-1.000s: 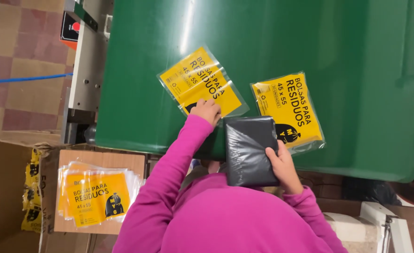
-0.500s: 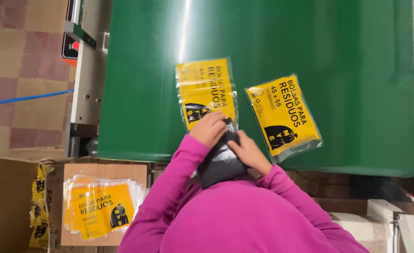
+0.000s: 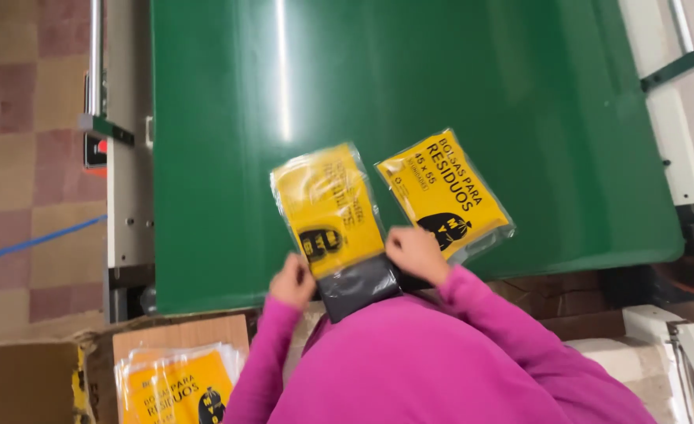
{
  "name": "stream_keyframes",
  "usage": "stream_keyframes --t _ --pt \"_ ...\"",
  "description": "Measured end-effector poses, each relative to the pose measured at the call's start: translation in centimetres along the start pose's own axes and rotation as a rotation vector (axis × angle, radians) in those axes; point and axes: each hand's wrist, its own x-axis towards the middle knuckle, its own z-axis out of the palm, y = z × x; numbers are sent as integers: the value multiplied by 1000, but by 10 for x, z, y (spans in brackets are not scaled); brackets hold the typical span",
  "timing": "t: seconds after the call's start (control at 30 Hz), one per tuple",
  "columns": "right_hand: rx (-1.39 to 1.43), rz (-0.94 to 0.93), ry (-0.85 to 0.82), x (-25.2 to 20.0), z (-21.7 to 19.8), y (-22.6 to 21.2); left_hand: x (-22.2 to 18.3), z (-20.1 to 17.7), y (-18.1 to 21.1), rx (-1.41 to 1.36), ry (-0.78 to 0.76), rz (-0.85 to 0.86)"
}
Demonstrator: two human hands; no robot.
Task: Folding black trash bags, placing them into yellow printed sleeves, and sealing the packaging with a heat sealer.
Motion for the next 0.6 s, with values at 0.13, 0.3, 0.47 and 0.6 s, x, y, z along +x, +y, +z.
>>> stream_keyframes --t 0.13,0.3,0.47,0.6 --pt "95 -71 -135 -32 3 57 -39 33 -49 -198 -146 184" --pt "751 33 -195 58 -98 14 31 -28 121 -752 -112 -14" --pt "601 -31 58 23 -237 -21 36 -10 208 -738 -146 174" --pt "87 -116 280 -7 -215 81 21 59 218 -151 -189 698"
